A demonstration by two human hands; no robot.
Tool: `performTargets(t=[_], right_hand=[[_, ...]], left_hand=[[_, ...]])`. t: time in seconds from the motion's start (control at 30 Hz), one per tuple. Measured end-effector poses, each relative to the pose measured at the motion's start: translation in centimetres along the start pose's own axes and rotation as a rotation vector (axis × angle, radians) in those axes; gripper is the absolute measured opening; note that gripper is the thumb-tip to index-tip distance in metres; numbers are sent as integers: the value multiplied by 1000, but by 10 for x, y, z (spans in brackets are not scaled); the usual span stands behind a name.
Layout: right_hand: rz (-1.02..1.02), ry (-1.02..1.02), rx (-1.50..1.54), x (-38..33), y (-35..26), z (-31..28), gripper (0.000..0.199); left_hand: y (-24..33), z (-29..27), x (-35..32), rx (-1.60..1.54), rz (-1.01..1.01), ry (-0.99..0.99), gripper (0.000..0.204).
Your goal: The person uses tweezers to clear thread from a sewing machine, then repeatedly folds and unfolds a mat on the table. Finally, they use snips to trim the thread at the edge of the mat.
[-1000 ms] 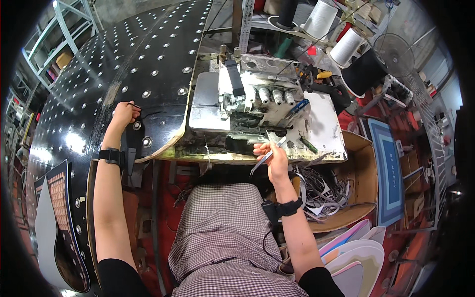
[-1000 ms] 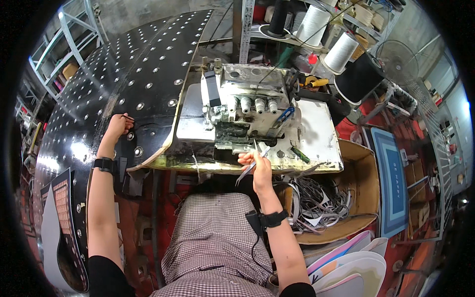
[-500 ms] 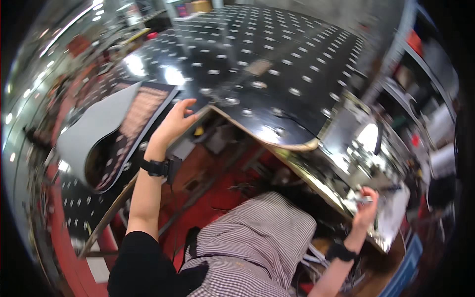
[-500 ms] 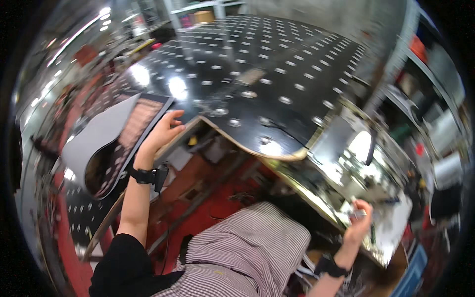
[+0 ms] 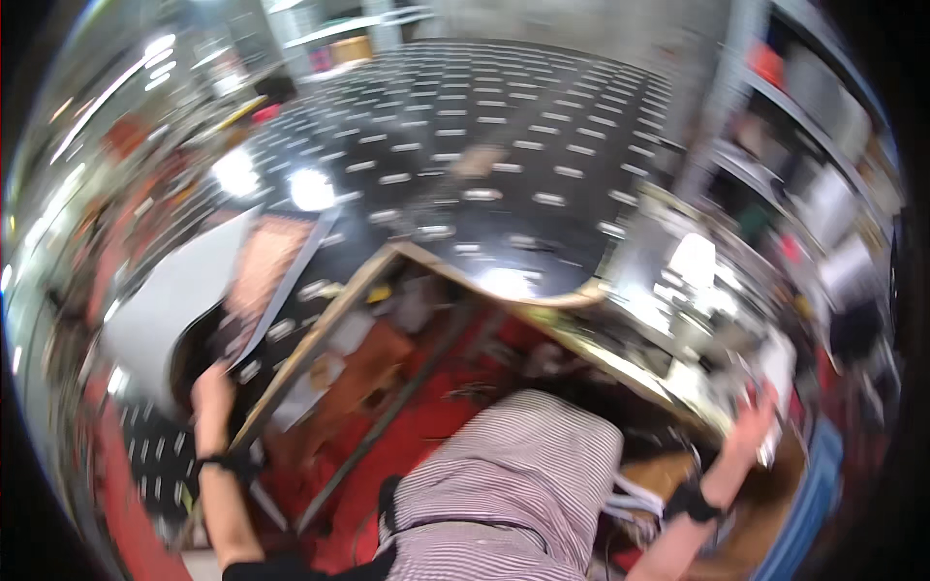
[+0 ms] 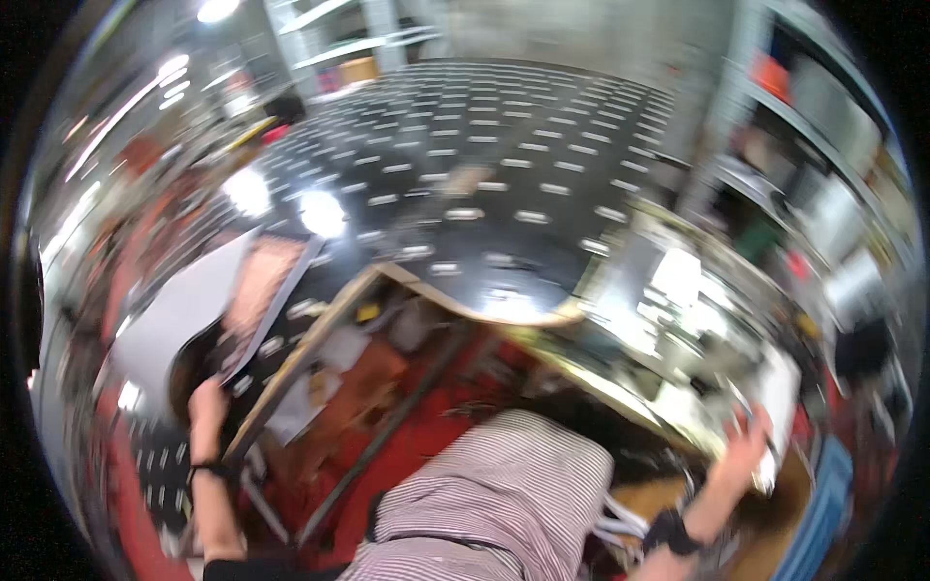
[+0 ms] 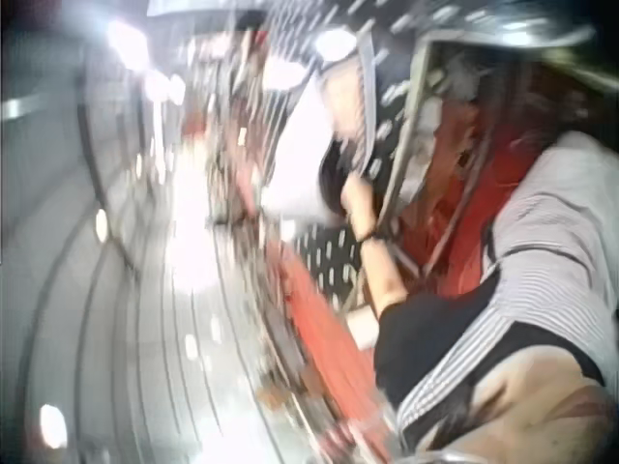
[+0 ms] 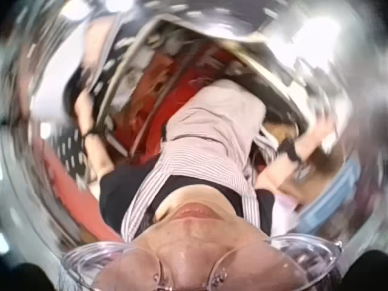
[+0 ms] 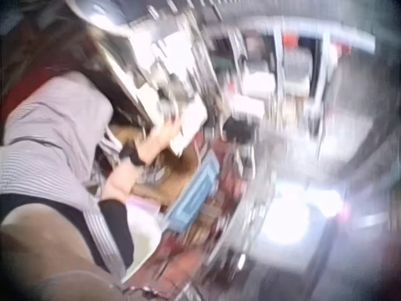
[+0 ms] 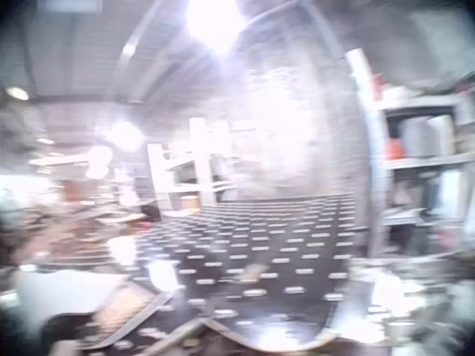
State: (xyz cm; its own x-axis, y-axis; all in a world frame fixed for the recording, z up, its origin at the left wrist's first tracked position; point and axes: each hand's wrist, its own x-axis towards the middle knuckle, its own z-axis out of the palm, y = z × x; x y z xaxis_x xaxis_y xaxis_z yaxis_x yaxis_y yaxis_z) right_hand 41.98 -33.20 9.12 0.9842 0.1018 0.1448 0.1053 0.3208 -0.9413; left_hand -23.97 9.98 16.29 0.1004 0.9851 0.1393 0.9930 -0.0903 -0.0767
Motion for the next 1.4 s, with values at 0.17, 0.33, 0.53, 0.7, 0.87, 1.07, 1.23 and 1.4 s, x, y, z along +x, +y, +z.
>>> performTargets(t=[0.17,0.33,0.53,0.7,0.87,1.07,1.23,1.4], right_hand=[[-265,91,327,46,-37,23,30],[-358,261,308,110,-69,1,26],[-238,61,180,170,-47,32,24],[-158,-88,-64,200,-47,48,29],[-19,-183,-507,218,-67,49,24],[-82,-367,-1038,249,-68,80,30],[113,-259,-1062,255,-48,72,54],[84,-294,-686,233,-50,53,35]], left_hand=[[-45,21,23,-377,187,281,25],[66,63,47,-267,324,389,23],[200,41,-87,-923,275,109,19],[249,-94,-182,-734,734,-463,34],[177,-180,-170,-1036,646,-511,26],[41,-48,-137,-1794,165,-316,31],[-42,44,-65,-2442,-66,-392,39],[-136,64,-5,-2984,-425,-382,48]])
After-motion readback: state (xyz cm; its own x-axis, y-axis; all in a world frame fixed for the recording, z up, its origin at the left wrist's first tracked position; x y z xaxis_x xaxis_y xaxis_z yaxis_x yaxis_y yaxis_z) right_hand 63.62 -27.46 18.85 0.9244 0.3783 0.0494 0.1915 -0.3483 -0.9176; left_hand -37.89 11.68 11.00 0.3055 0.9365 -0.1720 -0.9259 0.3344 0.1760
